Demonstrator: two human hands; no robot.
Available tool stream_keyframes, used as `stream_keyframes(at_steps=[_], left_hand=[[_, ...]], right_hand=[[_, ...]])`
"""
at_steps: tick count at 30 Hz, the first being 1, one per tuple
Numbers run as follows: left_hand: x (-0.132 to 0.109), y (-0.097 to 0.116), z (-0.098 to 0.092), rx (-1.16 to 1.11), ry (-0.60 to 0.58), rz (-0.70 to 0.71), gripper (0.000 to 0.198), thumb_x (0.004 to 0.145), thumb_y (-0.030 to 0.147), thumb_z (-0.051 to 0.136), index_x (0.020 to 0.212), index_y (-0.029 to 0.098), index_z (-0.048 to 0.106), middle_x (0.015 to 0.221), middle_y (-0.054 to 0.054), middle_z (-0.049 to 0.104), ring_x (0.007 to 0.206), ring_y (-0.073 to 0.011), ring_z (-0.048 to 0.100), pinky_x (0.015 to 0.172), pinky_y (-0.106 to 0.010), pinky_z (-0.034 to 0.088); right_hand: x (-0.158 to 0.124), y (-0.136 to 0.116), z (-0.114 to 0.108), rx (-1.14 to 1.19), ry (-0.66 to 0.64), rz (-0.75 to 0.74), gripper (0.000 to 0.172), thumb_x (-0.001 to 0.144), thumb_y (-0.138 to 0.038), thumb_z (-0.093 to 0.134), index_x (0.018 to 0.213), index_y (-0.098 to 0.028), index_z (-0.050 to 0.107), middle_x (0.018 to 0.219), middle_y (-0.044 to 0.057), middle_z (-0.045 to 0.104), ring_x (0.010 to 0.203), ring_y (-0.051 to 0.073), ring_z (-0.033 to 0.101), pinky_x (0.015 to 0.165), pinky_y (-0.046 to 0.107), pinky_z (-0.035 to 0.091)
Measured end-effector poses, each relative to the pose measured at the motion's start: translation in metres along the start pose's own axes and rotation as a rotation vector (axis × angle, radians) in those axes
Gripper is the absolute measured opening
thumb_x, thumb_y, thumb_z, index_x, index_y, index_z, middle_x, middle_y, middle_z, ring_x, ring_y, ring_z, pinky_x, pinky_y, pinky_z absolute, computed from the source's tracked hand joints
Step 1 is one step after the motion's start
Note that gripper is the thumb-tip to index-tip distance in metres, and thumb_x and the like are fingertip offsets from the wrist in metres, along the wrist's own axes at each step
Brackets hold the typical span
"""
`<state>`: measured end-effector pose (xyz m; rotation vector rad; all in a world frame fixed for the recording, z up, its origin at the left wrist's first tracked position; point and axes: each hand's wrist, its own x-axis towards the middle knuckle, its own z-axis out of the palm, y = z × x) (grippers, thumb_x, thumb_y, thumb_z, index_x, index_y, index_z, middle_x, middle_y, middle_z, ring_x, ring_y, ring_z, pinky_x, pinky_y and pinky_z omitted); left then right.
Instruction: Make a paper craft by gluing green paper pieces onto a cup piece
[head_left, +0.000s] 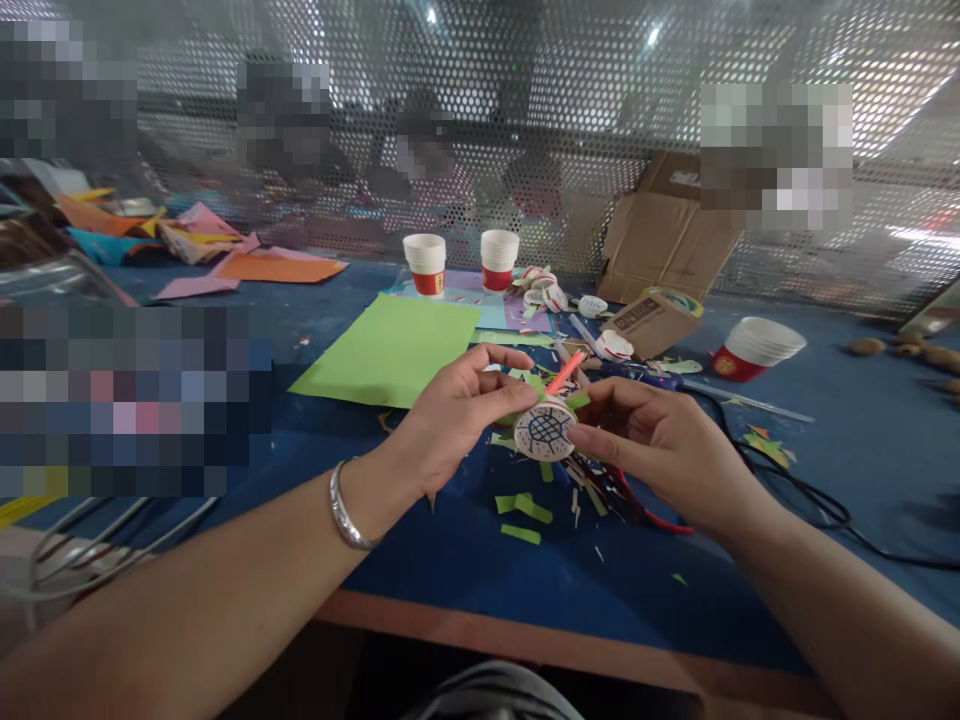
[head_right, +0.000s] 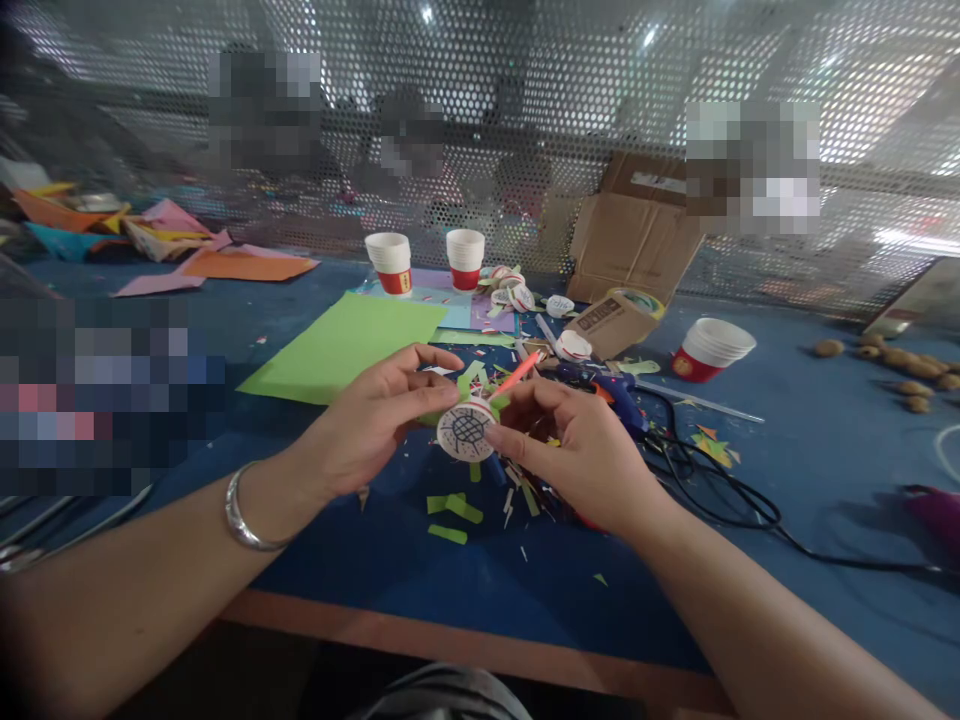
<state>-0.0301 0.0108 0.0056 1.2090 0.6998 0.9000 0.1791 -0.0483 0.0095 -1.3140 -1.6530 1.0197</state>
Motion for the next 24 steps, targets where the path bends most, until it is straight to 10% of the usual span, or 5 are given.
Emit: stream_keyframes(at_steps=[13, 24], left_hand=[[-0.006, 0.007, -0.011, 0.247, -0.175, -0.032, 0.063, 0.074, 0.031, 0.087, 0.127, 0.024, 0.052, 0.105, -0.002, 0.063, 0.096, -0.0156, 0.062, 0.082, -0.029, 0.05], [-0.009, 0.015, -0.011, 0.804, -0.089, 0.539, 0.015, 0.085, 0.013, 0.069, 0.098, 0.02, 0.064, 0.108, -0.007, 0.071, 0.105, -0.0201, 0.067, 0.092, -0.033, 0.052]], right_hand=[[-0.003, -0.004, -0.001, -0.16, 0.077, -0.132, 0.021, 0.085, -0.034, 0.077, 0.102, -0.022, 0.07, 0.088, 0.001, 0.071, 0.076, 0.016, 0.066, 0.068, 0.027, 0.052], [-0.008, -0.004, -0.006, -0.589, 0.229, -0.62, 0.026, 0.088, -0.02, 0.072, 0.113, -0.024, 0.065, 0.108, 0.007, 0.071, 0.095, 0.022, 0.067, 0.079, 0.035, 0.057]])
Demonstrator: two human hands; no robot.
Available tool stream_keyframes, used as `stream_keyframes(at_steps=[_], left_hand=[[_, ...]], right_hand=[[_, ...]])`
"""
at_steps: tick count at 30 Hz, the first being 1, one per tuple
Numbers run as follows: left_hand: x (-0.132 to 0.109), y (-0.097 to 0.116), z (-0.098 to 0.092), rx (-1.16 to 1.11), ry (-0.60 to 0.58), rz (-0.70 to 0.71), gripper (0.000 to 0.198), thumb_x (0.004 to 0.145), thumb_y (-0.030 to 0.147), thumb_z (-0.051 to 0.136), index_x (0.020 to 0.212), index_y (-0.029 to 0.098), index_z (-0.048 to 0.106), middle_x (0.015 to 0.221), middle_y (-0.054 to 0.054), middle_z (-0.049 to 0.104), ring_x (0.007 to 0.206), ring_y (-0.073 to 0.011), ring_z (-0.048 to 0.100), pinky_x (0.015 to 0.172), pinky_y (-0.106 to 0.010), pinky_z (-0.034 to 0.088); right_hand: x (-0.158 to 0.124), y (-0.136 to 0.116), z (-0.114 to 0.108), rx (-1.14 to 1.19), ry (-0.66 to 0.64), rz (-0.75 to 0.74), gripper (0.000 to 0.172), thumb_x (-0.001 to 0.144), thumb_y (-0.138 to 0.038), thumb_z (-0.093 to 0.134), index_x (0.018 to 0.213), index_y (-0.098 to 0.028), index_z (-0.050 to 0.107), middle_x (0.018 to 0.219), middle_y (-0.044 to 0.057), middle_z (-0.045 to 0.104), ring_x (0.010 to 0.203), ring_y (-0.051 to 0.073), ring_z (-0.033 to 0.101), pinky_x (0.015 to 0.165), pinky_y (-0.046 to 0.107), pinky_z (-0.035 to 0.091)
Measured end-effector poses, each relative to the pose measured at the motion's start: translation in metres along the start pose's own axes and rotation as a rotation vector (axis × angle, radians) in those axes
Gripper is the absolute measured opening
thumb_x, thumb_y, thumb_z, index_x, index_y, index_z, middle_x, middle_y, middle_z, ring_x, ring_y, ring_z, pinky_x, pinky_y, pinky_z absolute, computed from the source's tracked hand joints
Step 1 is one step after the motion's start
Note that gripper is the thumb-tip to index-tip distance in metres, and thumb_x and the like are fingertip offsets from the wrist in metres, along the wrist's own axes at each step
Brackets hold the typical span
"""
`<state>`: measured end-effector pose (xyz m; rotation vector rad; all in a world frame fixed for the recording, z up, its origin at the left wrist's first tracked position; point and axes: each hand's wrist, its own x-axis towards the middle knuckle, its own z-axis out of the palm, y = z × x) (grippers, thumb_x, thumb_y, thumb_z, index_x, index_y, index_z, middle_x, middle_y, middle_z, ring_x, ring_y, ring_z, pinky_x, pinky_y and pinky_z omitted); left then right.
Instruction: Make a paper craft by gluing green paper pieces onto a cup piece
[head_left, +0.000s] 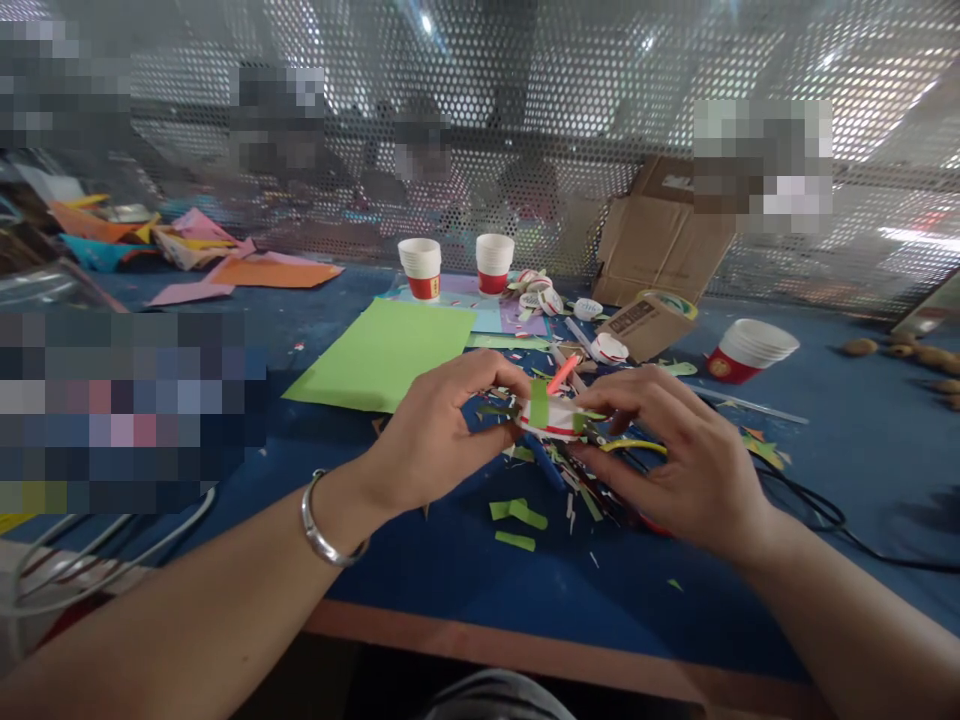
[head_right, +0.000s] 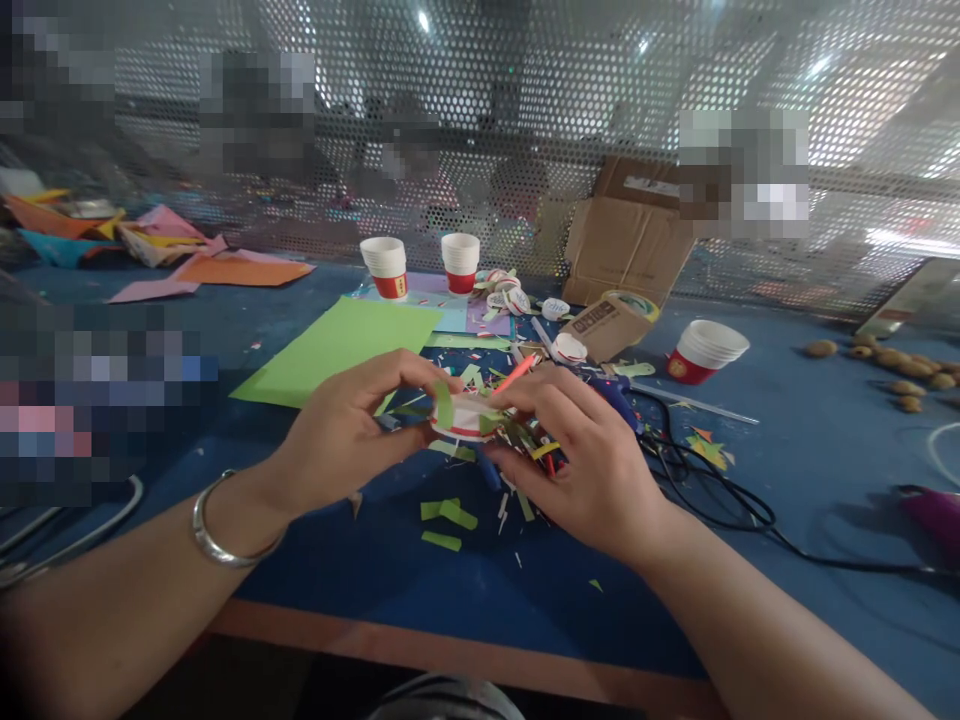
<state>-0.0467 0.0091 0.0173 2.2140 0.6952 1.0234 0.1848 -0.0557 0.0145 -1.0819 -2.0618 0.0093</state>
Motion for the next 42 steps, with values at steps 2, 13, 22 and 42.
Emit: stream_keyframes(at_steps=[2, 13, 22, 42], left_hand=[[-0.001, 0.002, -0.003, 0.07, 0.022, 0.123, 0.017, 0.086, 0.01, 0.066, 0.099, 0.021, 0.065, 0.113, -0.007, 0.072, 0.111, -0.0211, 0.066, 0.096, -0.035, 0.052], [-0.004, 0.001, -0.002, 0.121, 0.051, 0.333, 0.026, 0.087, 0.003, 0.062, 0.104, 0.022, 0.063, 0.118, -0.009, 0.071, 0.12, -0.0221, 0.065, 0.107, -0.042, 0.05], [-0.002, 0.0, -0.001, 0.015, -0.004, 0.056, 0.015, 0.086, 0.018, 0.07, 0.099, 0.021, 0.064, 0.107, -0.007, 0.072, 0.103, -0.0205, 0.067, 0.094, -0.034, 0.052], [0.008, -0.025, 0.011, -0.764, -0.012, -0.539, 0.034, 0.071, 0.027, 0.088, 0.088, 0.015, 0.062, 0.09, -0.001, 0.071, 0.078, -0.0117, 0.068, 0.073, -0.025, 0.053]], right_hand=[[0.0, 0.002, 0.0, -0.053, 0.031, -0.035, 0.03, 0.087, -0.018, 0.072, 0.115, -0.024, 0.064, 0.11, 0.008, 0.07, 0.099, 0.023, 0.068, 0.08, 0.036, 0.058], [-0.003, 0.002, -0.001, -0.162, 0.034, -0.162, 0.035, 0.087, -0.011, 0.067, 0.118, -0.025, 0.061, 0.111, 0.01, 0.07, 0.101, 0.025, 0.069, 0.085, 0.041, 0.058], [-0.003, 0.004, 0.0, -0.09, 0.015, -0.103, 0.022, 0.091, -0.017, 0.068, 0.111, -0.024, 0.064, 0.107, 0.008, 0.071, 0.097, 0.023, 0.069, 0.083, 0.038, 0.057], [0.001, 0.019, 0.007, 0.148, -0.097, 0.456, 0.032, 0.091, -0.048, 0.068, 0.11, -0.022, 0.073, 0.1, 0.006, 0.077, 0.072, 0.02, 0.068, 0.06, 0.032, 0.051]])
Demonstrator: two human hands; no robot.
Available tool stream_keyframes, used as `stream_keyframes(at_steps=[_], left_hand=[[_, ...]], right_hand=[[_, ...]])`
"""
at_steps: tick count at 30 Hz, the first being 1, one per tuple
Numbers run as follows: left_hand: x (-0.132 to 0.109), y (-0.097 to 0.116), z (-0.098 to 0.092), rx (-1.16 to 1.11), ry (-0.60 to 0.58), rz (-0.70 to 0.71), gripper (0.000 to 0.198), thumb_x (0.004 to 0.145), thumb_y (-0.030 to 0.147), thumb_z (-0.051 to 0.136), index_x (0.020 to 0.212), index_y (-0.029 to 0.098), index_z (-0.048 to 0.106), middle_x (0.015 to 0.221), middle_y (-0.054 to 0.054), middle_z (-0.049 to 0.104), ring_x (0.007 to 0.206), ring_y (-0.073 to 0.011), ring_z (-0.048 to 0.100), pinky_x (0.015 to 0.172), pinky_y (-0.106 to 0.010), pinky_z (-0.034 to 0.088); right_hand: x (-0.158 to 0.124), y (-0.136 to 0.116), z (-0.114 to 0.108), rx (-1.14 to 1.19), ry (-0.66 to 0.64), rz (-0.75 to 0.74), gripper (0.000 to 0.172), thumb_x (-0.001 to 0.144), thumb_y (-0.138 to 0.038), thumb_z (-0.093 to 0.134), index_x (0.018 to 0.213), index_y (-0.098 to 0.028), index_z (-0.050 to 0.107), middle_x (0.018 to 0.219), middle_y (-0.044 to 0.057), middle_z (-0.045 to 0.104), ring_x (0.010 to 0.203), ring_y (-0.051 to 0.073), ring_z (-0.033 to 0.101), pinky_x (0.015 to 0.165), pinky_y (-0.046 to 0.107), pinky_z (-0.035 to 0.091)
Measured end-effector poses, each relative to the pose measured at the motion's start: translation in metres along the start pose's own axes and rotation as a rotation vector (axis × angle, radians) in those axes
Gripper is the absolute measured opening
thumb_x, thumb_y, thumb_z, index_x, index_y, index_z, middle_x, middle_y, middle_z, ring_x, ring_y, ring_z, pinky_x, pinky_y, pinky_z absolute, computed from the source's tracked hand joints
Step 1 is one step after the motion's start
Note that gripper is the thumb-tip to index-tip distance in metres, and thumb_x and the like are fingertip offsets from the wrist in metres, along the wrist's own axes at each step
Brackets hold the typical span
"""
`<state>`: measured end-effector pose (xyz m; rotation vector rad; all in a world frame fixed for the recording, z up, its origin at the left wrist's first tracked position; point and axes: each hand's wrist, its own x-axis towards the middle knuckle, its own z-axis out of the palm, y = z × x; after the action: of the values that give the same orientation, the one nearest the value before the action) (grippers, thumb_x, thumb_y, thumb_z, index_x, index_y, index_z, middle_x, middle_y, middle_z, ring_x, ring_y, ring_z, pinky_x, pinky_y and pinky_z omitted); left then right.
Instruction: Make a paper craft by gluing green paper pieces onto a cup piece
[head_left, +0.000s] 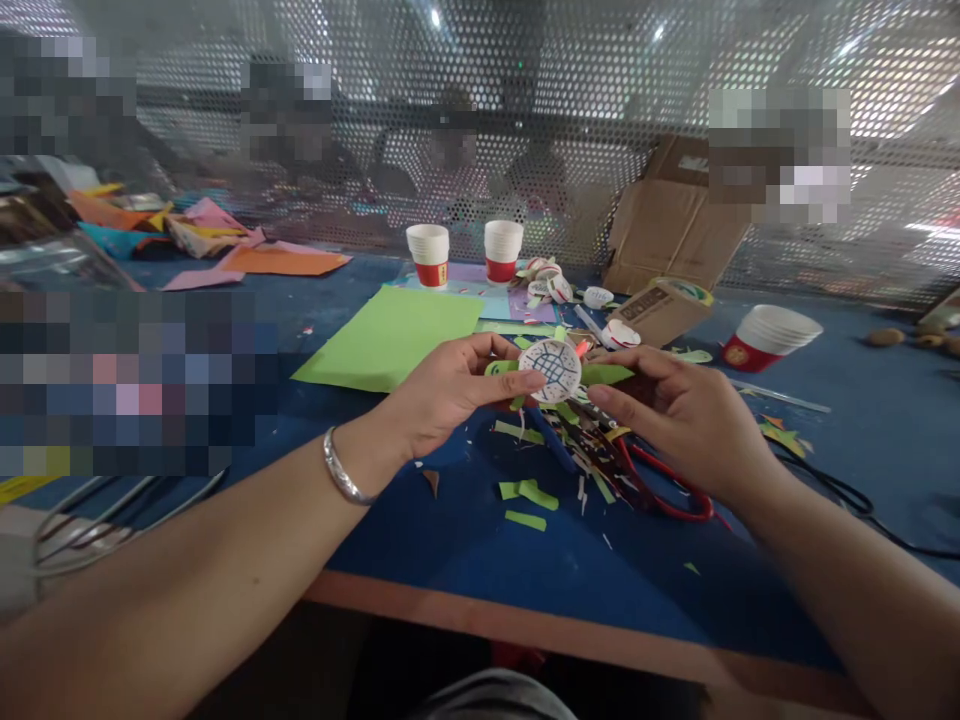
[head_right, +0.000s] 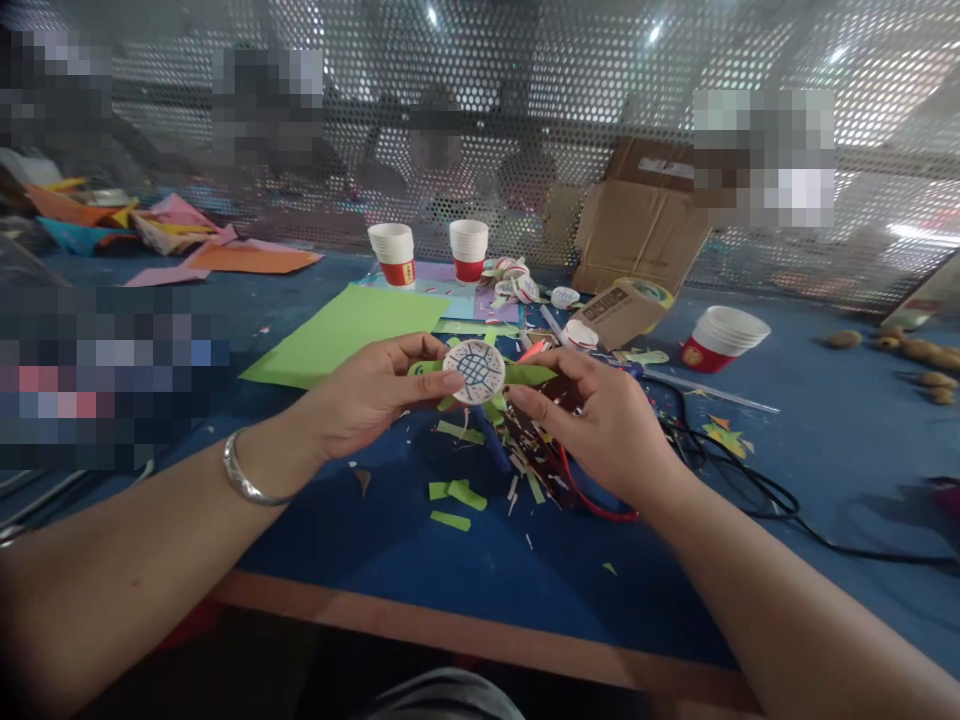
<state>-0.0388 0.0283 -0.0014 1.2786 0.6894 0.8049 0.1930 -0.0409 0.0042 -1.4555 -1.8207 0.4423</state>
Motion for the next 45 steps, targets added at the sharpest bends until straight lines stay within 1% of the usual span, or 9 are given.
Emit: stream_keyframes(at_steps=[5, 8, 15, 18, 22, 29, 33, 41, 45], left_hand=[[-0.001, -0.002, 0.006, -0.015, 0.004, -0.029, 0.036, 0.07, 0.026, 0.089, 0.085, 0.016, 0.058, 0.079, 0.001, 0.07, 0.074, -0.0106, 0.068, 0.066, -0.022, 0.049], [-0.003, -0.005, 0.011, -0.008, -0.015, -0.016, 0.036, 0.069, 0.027, 0.089, 0.082, 0.015, 0.057, 0.076, 0.002, 0.068, 0.069, -0.0092, 0.064, 0.065, -0.022, 0.048], [-0.006, -0.007, 0.012, 0.022, -0.041, -0.012, 0.036, 0.068, 0.034, 0.089, 0.081, 0.016, 0.061, 0.078, 0.001, 0.067, 0.071, -0.0106, 0.06, 0.068, -0.026, 0.049], [-0.006, 0.0, 0.007, 0.089, 0.052, 0.007, 0.038, 0.076, 0.047, 0.082, 0.081, 0.016, 0.062, 0.085, -0.003, 0.069, 0.079, -0.0136, 0.063, 0.072, -0.027, 0.05], [-0.005, 0.01, 0.001, 0.126, 0.176, 0.098, 0.043, 0.083, 0.056, 0.073, 0.101, 0.019, 0.058, 0.103, -0.006, 0.072, 0.091, -0.0171, 0.067, 0.078, -0.03, 0.05], [-0.006, 0.011, 0.003, 0.14, -0.118, -0.005, 0.055, 0.077, 0.036, 0.084, 0.12, 0.021, 0.053, 0.09, -0.002, 0.069, 0.085, -0.0176, 0.066, 0.079, -0.034, 0.049], [-0.005, 0.007, 0.002, 0.147, -0.169, -0.005, 0.054, 0.075, 0.023, 0.084, 0.119, 0.02, 0.054, 0.086, -0.001, 0.066, 0.082, -0.0161, 0.064, 0.077, -0.033, 0.049], [-0.001, 0.002, 0.003, 0.029, 0.076, 0.016, 0.06, 0.067, 0.013, 0.086, 0.116, 0.02, 0.053, 0.082, 0.002, 0.064, 0.074, -0.0128, 0.062, 0.072, -0.03, 0.048], [0.002, 0.001, 0.005, -0.029, 0.227, 0.059, 0.057, 0.066, 0.012, 0.084, 0.114, 0.017, 0.054, 0.081, 0.001, 0.066, 0.08, -0.0142, 0.064, 0.079, -0.03, 0.047]], right_hand=[[-0.002, -0.004, 0.005, -0.226, 0.166, -0.24, 0.039, 0.084, -0.042, 0.076, 0.117, -0.024, 0.067, 0.113, 0.01, 0.069, 0.094, 0.027, 0.067, 0.079, 0.041, 0.056], [-0.003, -0.009, 0.008, -0.339, 0.182, -0.386, 0.044, 0.084, -0.042, 0.076, 0.122, -0.025, 0.064, 0.114, 0.012, 0.067, 0.109, 0.033, 0.063, 0.093, 0.049, 0.052], [-0.004, -0.011, 0.01, -0.389, 0.16, -0.461, 0.043, 0.085, -0.037, 0.075, 0.123, -0.021, 0.062, 0.116, 0.014, 0.066, 0.114, 0.034, 0.062, 0.1, 0.052, 0.049], [-0.005, -0.011, 0.007, -0.385, 0.173, -0.493, 0.044, 0.085, -0.036, 0.075, 0.123, -0.02, 0.061, 0.118, 0.015, 0.065, 0.114, 0.034, 0.062, 0.102, 0.054, 0.048], [-0.007, -0.011, 0.003, -0.386, 0.127, -0.517, 0.047, 0.085, -0.035, 0.076, 0.126, -0.02, 0.06, 0.121, 0.015, 0.064, 0.117, 0.035, 0.061, 0.103, 0.055, 0.047], [-0.009, -0.013, 0.006, -0.396, -0.005, -0.602, 0.045, 0.089, -0.033, 0.072, 0.128, -0.016, 0.059, 0.124, 0.017, 0.062, 0.117, 0.032, 0.06, 0.102, 0.05, 0.047], [-0.009, -0.013, 0.008, -0.4, -0.033, -0.608, 0.046, 0.09, -0.034, 0.071, 0.131, -0.018, 0.058, 0.124, 0.016, 0.062, 0.117, 0.032, 0.059, 0.101, 0.051, 0.047], [-0.009, -0.016, 0.005, -0.402, 0.183, -0.491, 0.054, 0.087, -0.035, 0.074, 0.136, -0.024, 0.055, 0.133, 0.015, 0.059, 0.128, 0.036, 0.054, 0.107, 0.055, 0.044], [-0.006, -0.012, 0.006, -0.352, 0.235, -0.364, 0.042, 0.09, -0.035, 0.07, 0.128, -0.021, 0.059, 0.117, 0.012, 0.063, 0.113, 0.031, 0.062, 0.096, 0.047, 0.051]])
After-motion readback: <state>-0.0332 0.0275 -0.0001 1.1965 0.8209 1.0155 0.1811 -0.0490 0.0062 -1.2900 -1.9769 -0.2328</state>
